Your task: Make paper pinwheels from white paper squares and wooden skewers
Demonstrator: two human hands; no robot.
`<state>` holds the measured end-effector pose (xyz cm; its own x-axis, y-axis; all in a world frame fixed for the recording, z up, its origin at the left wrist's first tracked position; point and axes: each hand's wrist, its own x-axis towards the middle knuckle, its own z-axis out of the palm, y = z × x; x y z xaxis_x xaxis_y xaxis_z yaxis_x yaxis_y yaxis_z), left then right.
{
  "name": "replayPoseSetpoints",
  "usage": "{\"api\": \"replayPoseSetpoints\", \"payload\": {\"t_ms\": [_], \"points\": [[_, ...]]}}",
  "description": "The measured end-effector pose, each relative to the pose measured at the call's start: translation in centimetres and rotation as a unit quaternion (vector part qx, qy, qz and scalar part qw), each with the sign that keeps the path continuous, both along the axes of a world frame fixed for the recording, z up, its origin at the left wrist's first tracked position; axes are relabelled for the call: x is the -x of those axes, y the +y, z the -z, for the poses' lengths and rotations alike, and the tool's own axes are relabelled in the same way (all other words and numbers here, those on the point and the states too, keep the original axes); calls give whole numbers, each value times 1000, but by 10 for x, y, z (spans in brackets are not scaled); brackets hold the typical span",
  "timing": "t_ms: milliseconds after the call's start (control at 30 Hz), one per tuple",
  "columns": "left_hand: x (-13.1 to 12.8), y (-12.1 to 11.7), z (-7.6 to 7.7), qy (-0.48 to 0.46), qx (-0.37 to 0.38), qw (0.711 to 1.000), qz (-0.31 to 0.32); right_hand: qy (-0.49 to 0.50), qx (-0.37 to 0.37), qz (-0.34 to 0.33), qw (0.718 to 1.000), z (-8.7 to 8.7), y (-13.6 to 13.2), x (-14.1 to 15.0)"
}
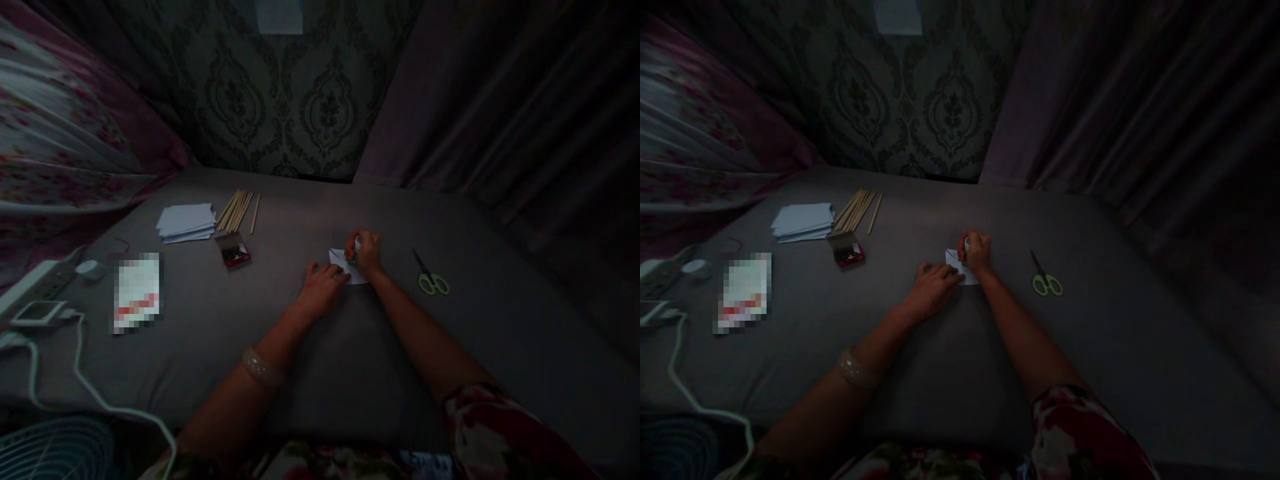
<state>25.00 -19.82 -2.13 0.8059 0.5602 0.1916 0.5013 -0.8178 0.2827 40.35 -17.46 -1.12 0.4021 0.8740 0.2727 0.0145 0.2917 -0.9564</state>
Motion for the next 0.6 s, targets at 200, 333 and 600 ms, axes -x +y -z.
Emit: {"api": "replayPoseSetpoints", "payload": {"t_ms": [200,333,600], "points": [[1,-2,-6,6,5,1000,3,46,8,-110,993,-2,2,-8],[1,-2,-4,8,6,1000,0,47,-14,-52,997,1,1,-2],[-1,0,-1,9,7,1000,-2,-79,6,188,979,4,0,13]]}}
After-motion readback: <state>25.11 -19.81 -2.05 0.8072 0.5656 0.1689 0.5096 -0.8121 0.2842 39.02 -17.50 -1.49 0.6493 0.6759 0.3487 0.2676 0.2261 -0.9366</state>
